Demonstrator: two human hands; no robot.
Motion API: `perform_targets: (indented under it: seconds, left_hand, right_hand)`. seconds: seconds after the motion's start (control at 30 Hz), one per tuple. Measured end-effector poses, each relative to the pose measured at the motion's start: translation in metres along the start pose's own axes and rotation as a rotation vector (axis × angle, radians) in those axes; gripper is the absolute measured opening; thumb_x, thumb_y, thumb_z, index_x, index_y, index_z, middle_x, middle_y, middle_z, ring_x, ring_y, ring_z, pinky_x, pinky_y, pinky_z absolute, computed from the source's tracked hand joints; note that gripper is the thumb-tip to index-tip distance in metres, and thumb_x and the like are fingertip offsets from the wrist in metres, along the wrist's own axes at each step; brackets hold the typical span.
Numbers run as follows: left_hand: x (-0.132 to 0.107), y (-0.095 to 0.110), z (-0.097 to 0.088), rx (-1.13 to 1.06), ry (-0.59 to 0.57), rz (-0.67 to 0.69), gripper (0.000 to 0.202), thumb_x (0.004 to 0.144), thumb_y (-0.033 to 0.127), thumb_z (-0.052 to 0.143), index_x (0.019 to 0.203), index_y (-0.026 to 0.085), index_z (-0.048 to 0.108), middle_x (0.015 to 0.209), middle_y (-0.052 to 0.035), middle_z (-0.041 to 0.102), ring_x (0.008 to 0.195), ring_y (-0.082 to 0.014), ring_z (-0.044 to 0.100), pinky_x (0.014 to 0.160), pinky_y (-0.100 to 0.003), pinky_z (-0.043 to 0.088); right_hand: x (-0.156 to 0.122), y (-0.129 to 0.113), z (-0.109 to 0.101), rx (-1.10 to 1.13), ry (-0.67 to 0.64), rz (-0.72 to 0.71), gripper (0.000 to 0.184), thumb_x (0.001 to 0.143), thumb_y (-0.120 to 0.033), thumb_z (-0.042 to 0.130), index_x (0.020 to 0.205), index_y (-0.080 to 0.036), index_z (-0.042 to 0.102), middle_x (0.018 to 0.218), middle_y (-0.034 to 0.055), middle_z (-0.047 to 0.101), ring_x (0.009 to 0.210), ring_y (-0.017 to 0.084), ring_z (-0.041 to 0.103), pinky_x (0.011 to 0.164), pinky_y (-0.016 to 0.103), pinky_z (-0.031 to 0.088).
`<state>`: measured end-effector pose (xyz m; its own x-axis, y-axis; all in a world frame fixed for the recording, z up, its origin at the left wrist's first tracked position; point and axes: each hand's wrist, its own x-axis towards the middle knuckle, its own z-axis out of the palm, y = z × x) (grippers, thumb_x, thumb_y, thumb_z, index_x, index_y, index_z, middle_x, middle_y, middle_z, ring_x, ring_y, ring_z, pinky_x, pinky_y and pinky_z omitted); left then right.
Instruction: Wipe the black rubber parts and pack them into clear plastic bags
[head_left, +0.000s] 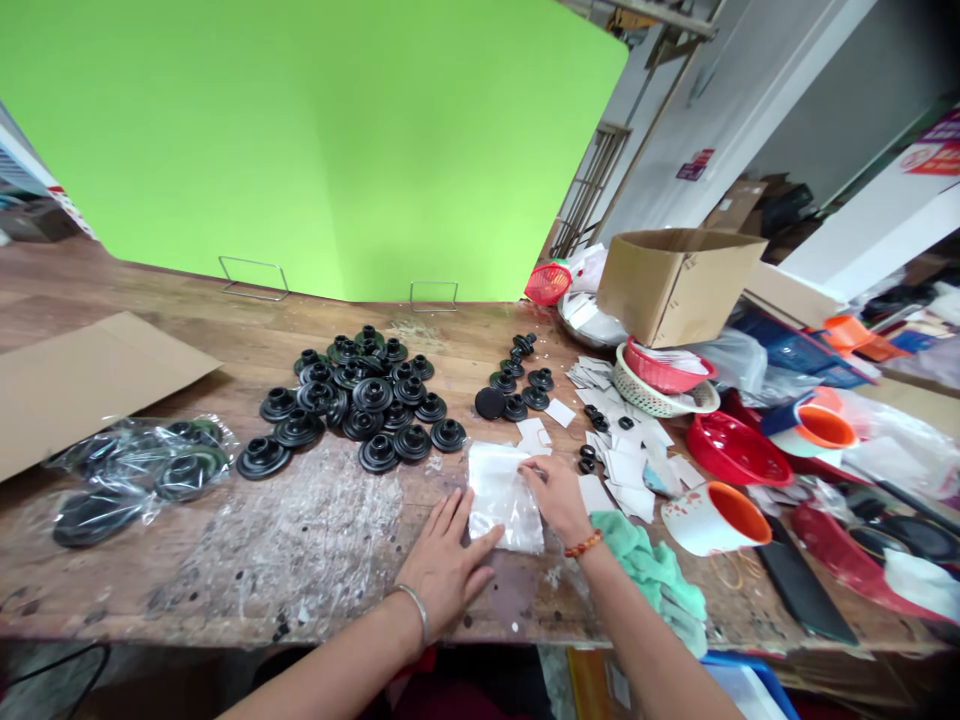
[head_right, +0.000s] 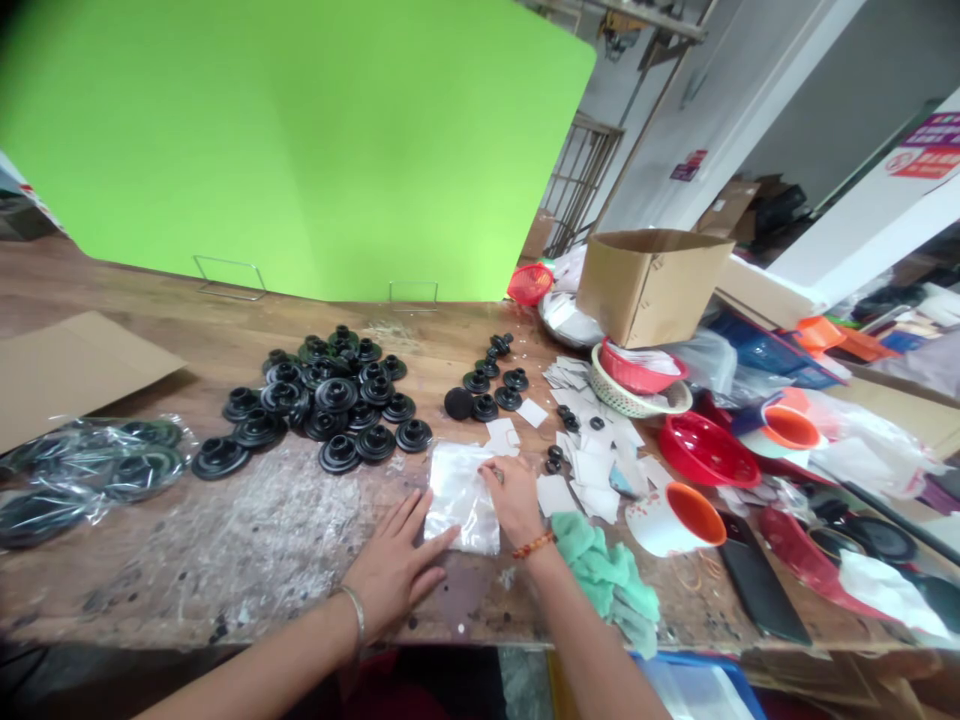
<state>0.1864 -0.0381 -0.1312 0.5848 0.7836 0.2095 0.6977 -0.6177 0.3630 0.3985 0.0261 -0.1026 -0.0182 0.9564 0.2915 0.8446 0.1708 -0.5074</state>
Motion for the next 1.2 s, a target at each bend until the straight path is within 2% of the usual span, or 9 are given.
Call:
perform_targets:
  seconds: [0.27,0.43,0.57,0.67,0.8,0.87,0.97,1.07,1.2]
  left_hand:
    - [0.001,0.0,-0.003,-0.006,-0.027,-0.007,0.057,0.082,0.033,0.062,0.136,0.036,0.043,0.153,-0.0106,0.024,0.138,-0.0363,0.023,0.106,-0.056,0.03]
    - [-0.001,0.0,-0.001,-0.069,-0.015,-0.02,0.056,0.082,0.031,0.063,0.134,0.036,0.045,0.155,-0.0092,0.02,0.139,-0.0369,0.021,0.107,-0.057,0.029]
    - [0.003,0.002,-0.017,-0.324,0.181,-0.151,0.081,0.076,0.038,0.07,0.144,0.027,0.028,0.155,-0.016,0.013,0.141,-0.0378,0.011,0.109,-0.058,0.023]
    - [0.009,0.002,-0.046,-0.684,0.345,-0.308,0.086,0.077,0.042,0.067,0.145,0.021,0.02,0.151,-0.0169,0.025,0.14,-0.0309,0.02,0.112,-0.051,0.021]
    - [0.004,-0.008,-0.087,-1.239,0.157,-0.488,0.061,0.075,0.04,0.067,0.128,0.016,0.049,0.113,-0.0118,0.064,0.106,-0.0245,0.059,0.093,-0.039,0.045]
    - [-0.006,-0.016,-0.1,-1.316,0.09,-0.607,0.039,0.075,0.04,0.065,0.104,0.013,0.064,0.087,-0.0059,0.068,0.082,-0.0188,0.062,0.078,-0.032,0.049]
    - [-0.024,-0.028,-0.111,-1.19,0.136,-0.71,0.031,0.076,0.044,0.062,0.078,0.014,0.066,0.06,0.0021,0.057,0.058,-0.0121,0.051,0.058,-0.023,0.042]
    - [-0.039,-0.035,-0.114,-1.112,0.179,-0.762,0.036,0.074,0.05,0.062,0.065,0.016,0.059,0.052,0.0059,0.045,0.049,-0.0098,0.039,0.048,-0.021,0.032]
    - [-0.052,-0.042,-0.121,-1.383,0.166,-0.814,0.037,0.077,0.05,0.063,0.065,0.015,0.056,0.06,0.0038,0.05,0.057,-0.0099,0.043,0.056,-0.021,0.037]
  right_hand:
    - [0.006,0.004,-0.011,-0.002,0.22,0.123,0.034,0.093,-0.034,0.033,0.083,-0.016,0.06,0.075,0.0085,0.064,0.067,0.019,0.057,0.064,0.03,0.041]
    - [0.02,-0.001,-0.04,0.265,0.397,0.16,0.031,0.09,-0.04,0.042,0.098,-0.015,0.06,0.079,0.0065,0.063,0.062,0.016,0.055,0.06,0.028,0.045]
    - [0.015,-0.031,-0.058,0.505,0.104,0.174,0.026,0.085,-0.04,0.054,0.094,-0.016,0.061,0.065,-0.0004,0.057,0.048,0.01,0.044,0.045,0.022,0.035]
    - [0.0,-0.064,-0.054,0.543,-0.22,0.117,0.025,0.084,-0.038,0.058,0.072,-0.017,0.059,0.056,-0.0031,0.051,0.048,0.009,0.041,0.046,0.021,0.032]
    - [-0.019,-0.104,-0.033,0.584,-0.504,-0.036,0.04,0.09,-0.039,0.048,0.057,-0.017,0.05,0.052,-0.0045,0.044,0.049,0.008,0.038,0.049,0.021,0.031]
    - [-0.023,-0.118,-0.022,0.618,-0.535,-0.094,0.036,0.093,-0.036,0.044,0.064,-0.017,0.056,0.059,-0.0029,0.051,0.056,0.009,0.044,0.055,0.021,0.035]
    - [-0.023,-0.134,-0.008,0.704,-0.471,-0.125,0.021,0.09,-0.032,0.049,0.082,-0.018,0.063,0.08,0.001,0.061,0.074,0.013,0.054,0.069,0.023,0.041]
    - [-0.023,-0.144,0.008,0.854,-0.547,-0.079,0.026,0.087,-0.039,0.055,0.075,-0.017,0.062,0.078,0.0019,0.06,0.07,0.013,0.053,0.067,0.024,0.043]
    - [-0.024,-0.148,0.032,0.982,-0.741,0.095,0.042,0.09,-0.05,0.045,0.069,-0.016,0.058,0.06,-0.0016,0.051,0.049,0.009,0.044,0.048,0.021,0.036]
